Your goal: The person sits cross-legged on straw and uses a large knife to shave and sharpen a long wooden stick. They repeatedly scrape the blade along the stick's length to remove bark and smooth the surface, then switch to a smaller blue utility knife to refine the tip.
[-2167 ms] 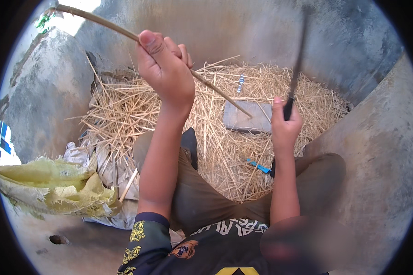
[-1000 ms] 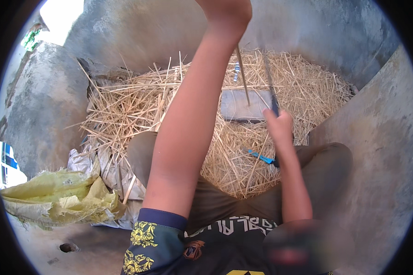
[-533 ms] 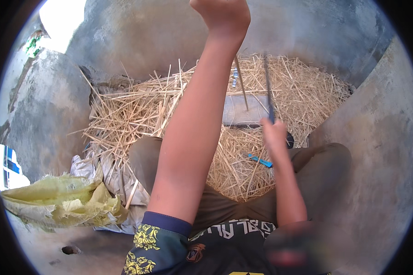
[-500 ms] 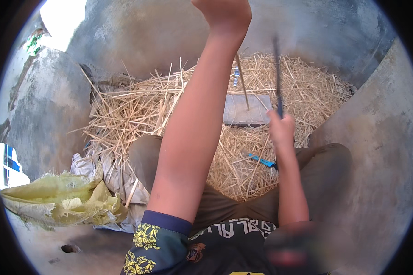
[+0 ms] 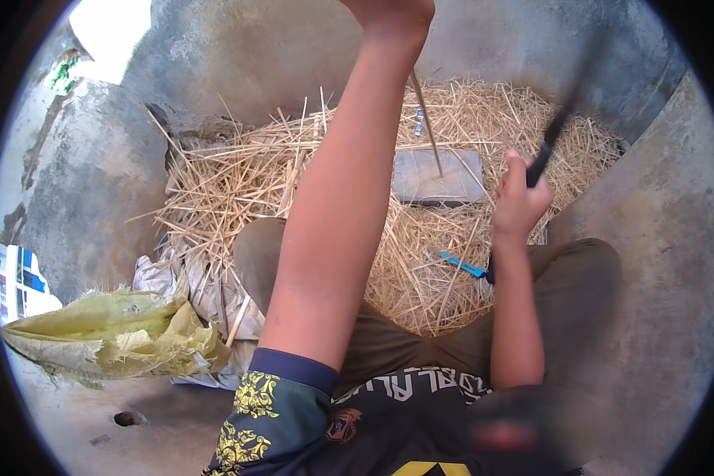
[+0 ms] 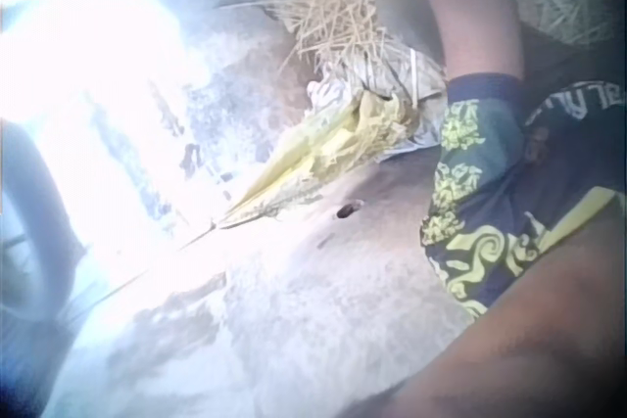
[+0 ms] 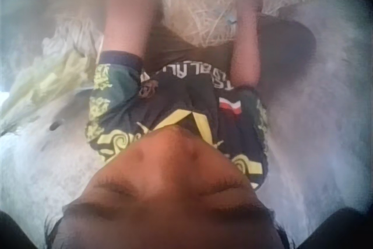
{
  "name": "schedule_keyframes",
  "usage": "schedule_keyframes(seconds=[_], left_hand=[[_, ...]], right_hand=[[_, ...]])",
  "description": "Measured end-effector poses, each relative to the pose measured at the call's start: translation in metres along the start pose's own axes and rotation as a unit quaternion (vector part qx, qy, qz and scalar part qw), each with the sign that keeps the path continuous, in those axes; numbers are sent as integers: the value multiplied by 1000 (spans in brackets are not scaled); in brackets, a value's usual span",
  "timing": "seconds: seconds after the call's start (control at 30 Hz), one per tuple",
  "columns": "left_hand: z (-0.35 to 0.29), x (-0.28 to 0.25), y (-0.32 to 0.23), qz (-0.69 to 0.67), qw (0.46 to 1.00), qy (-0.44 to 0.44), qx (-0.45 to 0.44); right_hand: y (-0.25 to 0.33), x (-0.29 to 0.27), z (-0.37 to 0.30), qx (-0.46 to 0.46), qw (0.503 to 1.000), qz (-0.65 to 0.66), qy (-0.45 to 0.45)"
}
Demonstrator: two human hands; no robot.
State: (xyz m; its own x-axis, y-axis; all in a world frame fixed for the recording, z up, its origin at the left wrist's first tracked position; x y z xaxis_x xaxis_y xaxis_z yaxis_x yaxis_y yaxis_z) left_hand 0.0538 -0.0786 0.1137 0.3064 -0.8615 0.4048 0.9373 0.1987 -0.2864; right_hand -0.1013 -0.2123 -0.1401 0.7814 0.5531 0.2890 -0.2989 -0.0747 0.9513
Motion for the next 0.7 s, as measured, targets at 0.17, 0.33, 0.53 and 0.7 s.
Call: schedule_keyframes(seconds=[0.17, 0.33, 0.53, 0.7], left_hand=[[-13, 12, -19, -29, 999, -19, 6], [12, 9, 10, -113, 993, 26, -19], [7, 19, 12, -404, 871, 150, -235], [8, 19, 16, -391, 868, 186, -245]], right_hand=[[-198, -60, -6, 221, 871, -434, 66], [-24, 1, 20, 3, 966, -259, 15], [-108, 12, -68, 503, 837, -20, 215], [-45, 11, -15, 91, 935, -310, 145]])
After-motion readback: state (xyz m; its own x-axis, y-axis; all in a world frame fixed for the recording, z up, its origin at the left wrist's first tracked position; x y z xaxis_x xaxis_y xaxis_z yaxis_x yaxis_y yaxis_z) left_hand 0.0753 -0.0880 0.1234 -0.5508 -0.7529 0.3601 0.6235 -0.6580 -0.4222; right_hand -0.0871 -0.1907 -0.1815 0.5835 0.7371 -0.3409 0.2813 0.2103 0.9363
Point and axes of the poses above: each hand's wrist, its own z-axis towards the middle knuckle, its own x-axis out of the palm, y = z × x, the point moved 5 cm from there along z, towards the middle knuckle, and after that the axes turned 2 degrees about x, right-handed, at the moved point
